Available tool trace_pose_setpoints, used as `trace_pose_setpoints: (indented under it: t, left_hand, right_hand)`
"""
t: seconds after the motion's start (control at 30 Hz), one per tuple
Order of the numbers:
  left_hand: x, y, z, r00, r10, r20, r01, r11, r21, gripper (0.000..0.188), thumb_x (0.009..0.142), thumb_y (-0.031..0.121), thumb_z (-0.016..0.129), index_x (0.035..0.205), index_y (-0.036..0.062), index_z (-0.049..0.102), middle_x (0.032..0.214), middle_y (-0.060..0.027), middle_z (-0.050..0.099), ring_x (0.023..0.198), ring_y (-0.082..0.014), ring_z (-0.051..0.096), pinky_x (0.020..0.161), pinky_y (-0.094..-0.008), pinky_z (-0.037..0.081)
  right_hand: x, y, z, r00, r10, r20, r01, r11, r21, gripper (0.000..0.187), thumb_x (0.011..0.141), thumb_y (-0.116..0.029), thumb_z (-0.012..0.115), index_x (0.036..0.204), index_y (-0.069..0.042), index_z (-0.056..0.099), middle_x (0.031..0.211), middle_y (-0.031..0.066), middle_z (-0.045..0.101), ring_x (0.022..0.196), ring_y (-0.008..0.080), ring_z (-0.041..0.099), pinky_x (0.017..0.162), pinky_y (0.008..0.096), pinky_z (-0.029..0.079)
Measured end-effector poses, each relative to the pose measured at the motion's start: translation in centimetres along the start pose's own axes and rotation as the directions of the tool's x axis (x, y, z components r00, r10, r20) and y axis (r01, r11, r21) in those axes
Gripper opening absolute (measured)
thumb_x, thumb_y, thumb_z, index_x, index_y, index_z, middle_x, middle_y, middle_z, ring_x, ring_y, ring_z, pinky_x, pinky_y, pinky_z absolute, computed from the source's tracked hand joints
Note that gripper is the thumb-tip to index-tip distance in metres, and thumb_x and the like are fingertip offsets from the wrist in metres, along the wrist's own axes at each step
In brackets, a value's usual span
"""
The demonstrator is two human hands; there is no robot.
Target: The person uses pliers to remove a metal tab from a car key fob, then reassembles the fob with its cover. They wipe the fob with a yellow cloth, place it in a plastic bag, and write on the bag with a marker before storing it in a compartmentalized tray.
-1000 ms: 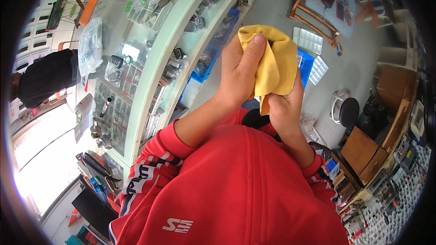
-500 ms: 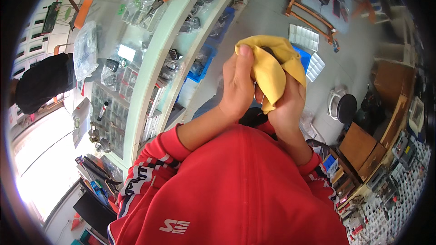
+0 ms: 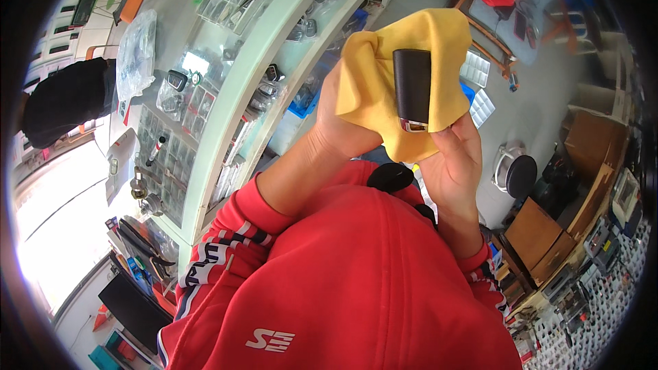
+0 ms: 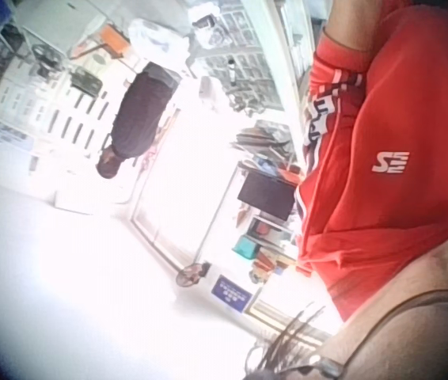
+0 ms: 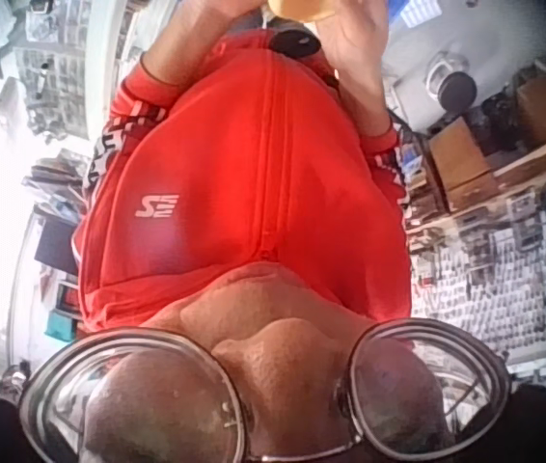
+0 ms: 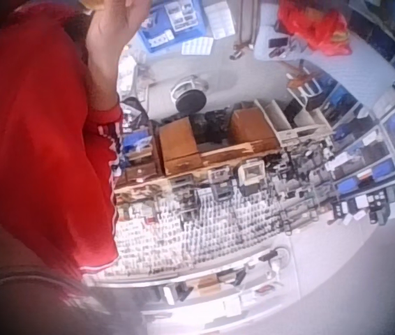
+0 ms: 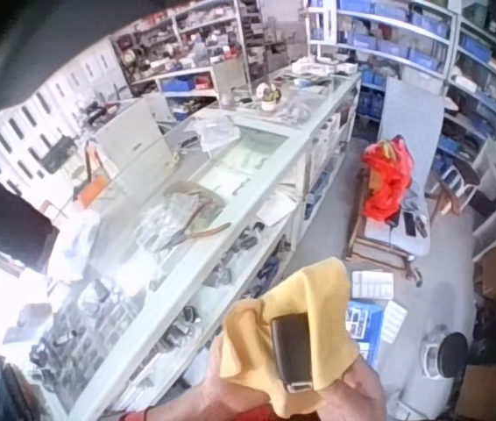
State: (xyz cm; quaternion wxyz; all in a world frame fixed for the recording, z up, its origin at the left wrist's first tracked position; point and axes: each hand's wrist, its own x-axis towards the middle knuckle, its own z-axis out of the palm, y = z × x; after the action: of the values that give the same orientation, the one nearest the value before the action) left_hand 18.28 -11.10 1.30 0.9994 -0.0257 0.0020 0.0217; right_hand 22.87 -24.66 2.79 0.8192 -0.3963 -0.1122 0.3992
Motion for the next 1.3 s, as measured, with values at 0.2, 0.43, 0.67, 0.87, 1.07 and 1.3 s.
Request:
trace_pose_setpoints:
  t: [0.2, 0.43, 0.67, 0.87, 1.07, 1.3]
  left_hand:
    - [-0.6, -0.9, 1.1, 0.984, 0.126, -0.125, -0.044, 0.855, 0.517, 0.053, 0.086, 0.039, 0.050, 0.122, 0.0013, 0.038, 0.112, -0.0114, 0.051, 0.101, -0.0189, 0.051, 0.085, -0.0314, 0.042]
    - [-0.5, -3.0, 1.4, 0.955, 0.285, -0.084, -0.092, 0.554, 0.828, 0.038, 0.083, 0.022, 0.060, 0.111, 0.0000, 0.047, 0.097, -0.0049, 0.056, 0.087, -0.0110, 0.054, 0.075, -0.0249, 0.044]
    - [-0.9, 0.2, 1.0, 0.912, 0.352, -0.210, -0.042, 0.590, 0.807, 0.030, 0.085, 0.012, 0.055, 0.112, 0.0090, 0.043, 0.089, -0.0042, 0.055, 0.071, -0.0120, 0.055, 0.057, -0.0265, 0.046]
    - [-2.6, -0.7, 0.6, 0.867, 0.346, -0.359, 0.092, 0.596, 0.797, 0.042, 0.082, 0.044, 0.055, 0.101, 0.0070, 0.045, 0.079, -0.0045, 0.053, 0.060, -0.0105, 0.052, 0.043, -0.0234, 0.041]
    - [-1.6, -0.5, 0.5, 0.935, 0.216, -0.281, 0.112, 0.571, 0.813, 0.052, 0.084, 0.056, 0.040, 0.082, 0.0045, 0.047, 0.059, -0.0041, 0.048, 0.045, -0.0105, 0.048, 0.036, -0.0231, 0.037]
    - [-1.9, -0.2, 0.0, 0.874, 0.271, -0.403, 0.055, 0.770, 0.636, 0.041, 0.087, 0.038, 0.036, 0.077, 0.0009, 0.051, 0.061, -0.0128, 0.054, 0.045, -0.0193, 0.051, 0.040, -0.0288, 0.041]
  right_hand:
    - [-0.4, 0.3, 0.0, 0.993, -0.115, -0.005, 0.110, 0.961, -0.255, 0.041, 0.085, -0.007, 0.053, 0.122, 0.003, 0.039, 0.113, 0.0073, 0.051, 0.101, 0.0125, 0.050, 0.085, 0.0249, 0.040]
    - [-0.8, 0.6, 0.1, 0.906, -0.410, -0.102, 0.202, 0.631, -0.749, 0.018, 0.083, -0.007, 0.058, 0.098, 0.002, 0.058, 0.075, 0.0049, 0.061, 0.068, 0.0070, 0.055, 0.060, 0.0202, 0.043]
    - [-2.1, 0.7, -3.0, 0.945, -0.282, -0.167, 0.146, 0.818, -0.556, 0.022, 0.084, -0.006, 0.054, 0.104, 0.003, 0.055, 0.083, 0.0085, 0.061, 0.067, 0.0120, 0.056, 0.060, 0.0210, 0.043]
    - [-3.2, 1.1, -5.4, 0.925, -0.165, -0.343, -0.025, 0.873, -0.488, 0.032, 0.090, -0.023, 0.045, 0.110, 0.002, 0.048, 0.085, 0.0131, 0.058, 0.065, 0.0133, 0.055, 0.059, 0.0249, 0.046]
    - [-2.8, 1.0, -5.2, 0.939, -0.119, -0.323, -0.052, 0.879, -0.474, 0.032, 0.092, -0.026, 0.042, 0.107, 0.002, 0.047, 0.082, 0.0108, 0.055, 0.061, 0.0122, 0.052, 0.059, 0.0240, 0.044]
    - [-2.1, 1.4, -3.5, 0.981, -0.004, -0.193, -0.096, 0.857, -0.506, 0.034, 0.092, -0.026, 0.039, 0.108, 0.003, 0.046, 0.081, 0.0113, 0.056, 0.064, 0.0128, 0.053, 0.061, 0.0251, 0.044]
